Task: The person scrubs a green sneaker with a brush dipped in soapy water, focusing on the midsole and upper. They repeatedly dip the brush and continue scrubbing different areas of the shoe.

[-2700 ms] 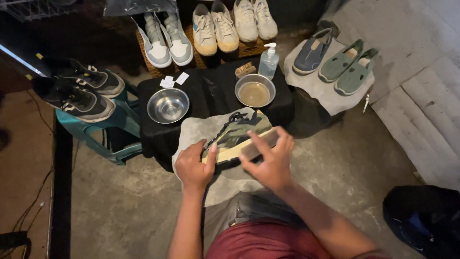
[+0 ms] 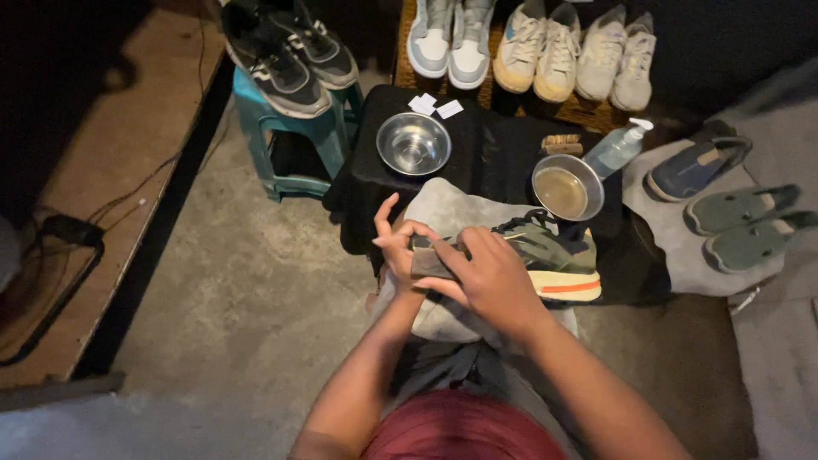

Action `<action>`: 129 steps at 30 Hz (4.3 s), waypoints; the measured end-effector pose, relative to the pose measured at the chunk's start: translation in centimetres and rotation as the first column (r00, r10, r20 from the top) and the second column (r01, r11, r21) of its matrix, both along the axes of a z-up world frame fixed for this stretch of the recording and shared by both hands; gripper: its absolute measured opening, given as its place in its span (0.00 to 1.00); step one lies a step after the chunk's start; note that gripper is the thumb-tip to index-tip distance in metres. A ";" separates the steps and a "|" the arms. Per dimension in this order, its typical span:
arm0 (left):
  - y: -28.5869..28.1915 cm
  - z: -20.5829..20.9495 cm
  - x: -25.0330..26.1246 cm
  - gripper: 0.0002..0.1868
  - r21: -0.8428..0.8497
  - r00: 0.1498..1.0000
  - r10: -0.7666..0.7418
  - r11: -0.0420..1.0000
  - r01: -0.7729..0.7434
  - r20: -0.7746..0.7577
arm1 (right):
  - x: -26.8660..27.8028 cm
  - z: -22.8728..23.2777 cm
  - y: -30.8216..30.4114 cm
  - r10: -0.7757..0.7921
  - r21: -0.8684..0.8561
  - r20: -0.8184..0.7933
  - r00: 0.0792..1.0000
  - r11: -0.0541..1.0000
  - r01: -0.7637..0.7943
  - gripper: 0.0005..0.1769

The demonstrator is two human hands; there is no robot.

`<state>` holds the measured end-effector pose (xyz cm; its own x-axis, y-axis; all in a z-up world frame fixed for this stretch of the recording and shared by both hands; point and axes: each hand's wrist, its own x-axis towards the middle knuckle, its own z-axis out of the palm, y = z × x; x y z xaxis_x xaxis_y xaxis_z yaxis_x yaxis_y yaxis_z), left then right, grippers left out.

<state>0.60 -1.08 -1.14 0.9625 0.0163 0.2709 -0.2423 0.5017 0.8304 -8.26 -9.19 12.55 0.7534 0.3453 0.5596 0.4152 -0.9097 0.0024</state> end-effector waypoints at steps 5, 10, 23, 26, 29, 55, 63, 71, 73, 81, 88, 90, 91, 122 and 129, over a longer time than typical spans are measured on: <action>-0.2 -1.2 0.8 0.43 -0.099 0.998 0.034 0.994 -0.040 -0.061 | -3.0 -1.6 -4.6 -0.020 0.076 -0.106 0.994 0.997 0.029 0.25; -0.5 -1.5 0.9 0.44 -0.081 0.995 0.004 0.997 -0.012 -0.101 | -3.9 -1.9 -5.8 -0.084 0.030 -0.157 0.984 0.996 0.089 0.26; -0.7 -3.2 2.0 0.49 -0.128 0.974 -0.145 0.984 0.123 -0.177 | -0.3 -0.6 -2.2 0.103 0.038 -0.091 0.990 0.994 -0.100 0.18; -0.6 -3.5 2.3 0.47 -0.120 0.966 -0.115 0.989 0.089 -0.233 | -3.0 0.6 -4.5 0.069 0.088 -0.180 0.981 0.995 -0.054 0.21; -1.0 -3.7 2.5 0.46 -0.203 0.947 -0.189 0.969 0.138 -0.260 | -3.7 0.8 -4.8 0.043 0.080 -0.187 0.981 0.996 -0.028 0.21; -1.4 -5.1 4.6 0.43 0.084 0.779 -0.092 0.980 0.183 -0.620 | 2.6 -1.5 0.5 0.123 -0.258 -0.037 0.992 0.958 -0.128 0.15; -0.6 -2.5 3.9 0.46 0.012 0.799 -0.111 0.989 0.146 -0.591 | -0.3 2.3 -0.3 0.123 -0.034 -0.247 0.961 0.990 -0.135 0.17; -0.5 -1.2 2.6 0.48 -0.132 0.905 -0.198 0.978 0.159 -0.376 | 0.9 -0.2 0.8 0.058 -0.191 -0.162 0.985 0.978 -0.089 0.18; -0.2 -1.8 2.6 0.49 -0.169 0.902 -0.250 0.965 0.202 -0.352 | 1.9 -0.8 1.8 0.048 -0.264 -0.118 0.992 0.961 -0.078 0.17; 0.9 0.6 2.7 0.49 0.114 0.922 -0.078 0.985 0.130 -0.379 | -2.5 3.6 -1.5 -0.314 -0.379 -0.460 0.831 0.915 0.136 0.29; 0.9 -1.5 1.9 0.61 0.134 0.982 -0.189 0.972 0.191 -0.027 | -2.2 1.2 -2.3 -0.089 -0.302 -0.262 0.961 0.953 0.006 0.23; 0.2 -1.9 2.5 0.59 0.160 0.984 -0.075 0.986 0.049 0.162 | -0.4 0.3 -0.9 0.067 -0.255 0.027 0.997 0.965 -0.058 0.12; 0.3 -1.8 2.2 0.59 0.168 0.981 -0.088 0.984 0.059 0.171 | 0.3 0.1 -0.1 0.056 -0.248 0.038 0.998 0.968 -0.044 0.12; 0.8 0.2 2.1 0.51 0.114 0.960 -0.044 0.990 0.078 -0.278 | -5.9 0.2 -5.8 -0.040 0.073 -0.058 0.998 0.996 0.044 0.14; 1.6 -2.0 2.3 0.60 -0.064 0.944 -0.274 0.962 0.266 -0.183 | 1.3 -1.6 0.9 0.023 0.000 0.119 0.993 1.000 -0.023 0.10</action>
